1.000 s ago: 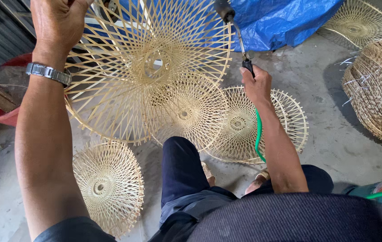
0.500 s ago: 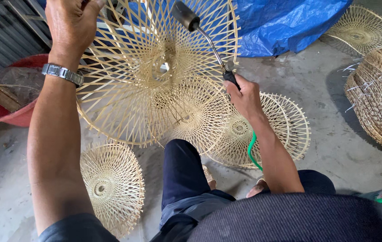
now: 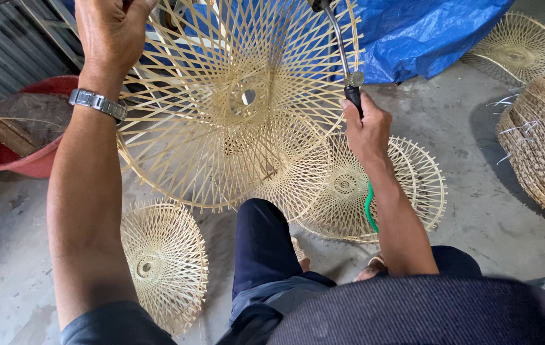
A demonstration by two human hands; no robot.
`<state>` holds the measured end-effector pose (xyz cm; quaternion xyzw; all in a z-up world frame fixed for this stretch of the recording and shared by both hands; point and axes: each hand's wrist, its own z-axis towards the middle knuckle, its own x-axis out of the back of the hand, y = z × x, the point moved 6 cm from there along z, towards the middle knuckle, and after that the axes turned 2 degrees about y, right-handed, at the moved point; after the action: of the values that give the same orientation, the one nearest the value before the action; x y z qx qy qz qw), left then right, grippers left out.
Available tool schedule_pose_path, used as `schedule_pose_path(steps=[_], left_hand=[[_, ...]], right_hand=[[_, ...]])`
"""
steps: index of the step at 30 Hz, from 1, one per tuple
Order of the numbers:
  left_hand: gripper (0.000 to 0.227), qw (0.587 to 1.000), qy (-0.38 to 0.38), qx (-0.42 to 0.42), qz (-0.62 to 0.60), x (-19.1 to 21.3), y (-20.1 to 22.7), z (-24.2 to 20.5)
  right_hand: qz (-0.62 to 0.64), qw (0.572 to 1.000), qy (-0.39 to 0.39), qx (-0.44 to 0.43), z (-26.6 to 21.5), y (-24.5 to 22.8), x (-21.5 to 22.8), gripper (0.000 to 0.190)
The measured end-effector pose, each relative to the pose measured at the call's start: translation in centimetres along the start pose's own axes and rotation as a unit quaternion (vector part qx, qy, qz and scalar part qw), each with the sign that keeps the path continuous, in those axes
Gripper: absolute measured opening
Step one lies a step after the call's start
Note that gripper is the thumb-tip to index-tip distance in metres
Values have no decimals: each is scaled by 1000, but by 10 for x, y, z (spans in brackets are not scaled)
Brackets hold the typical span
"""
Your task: The person uses a handheld blowtorch to apply heat to the surface of woven bamboo baskets. They rotate each basket to cover different areas and then set it down before picking up another basket to repeat the process.
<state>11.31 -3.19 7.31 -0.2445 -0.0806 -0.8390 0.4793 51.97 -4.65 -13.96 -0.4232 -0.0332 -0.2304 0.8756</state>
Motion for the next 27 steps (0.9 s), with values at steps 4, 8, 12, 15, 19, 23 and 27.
schedule_pose_path(steps=[4, 8, 12, 15, 19, 23, 27], left_hand=[[22, 998, 29, -55, -15, 0, -3, -4], [29, 1000, 14, -1, -19, -7, -17, -5], [25, 998, 32, -18, -44, -3, -13, -6], [19, 997, 35, -16, -68, 1, -9, -3], [20, 998, 44, -25, -41, 5, -8, -5], [26, 999, 33, 17, -35, -1, -22, -10], [20, 998, 54, -3, -40, -2, -32, -18]], right_hand=[[-2, 999, -33, 19, -14, 2, 1, 20], [-10, 997, -69, 35, -30, 2, -12, 21], [-6, 999, -39, -8, -33, 7, -13, 22], [-21, 995, -82, 46, -34, -1, -19, 25], [7, 998, -68, 0, -40, 7, -26, 26], [16, 990, -141, -7, -57, 15, -43, 28], [37, 993, -109, -10, -62, 22, -49, 28]])
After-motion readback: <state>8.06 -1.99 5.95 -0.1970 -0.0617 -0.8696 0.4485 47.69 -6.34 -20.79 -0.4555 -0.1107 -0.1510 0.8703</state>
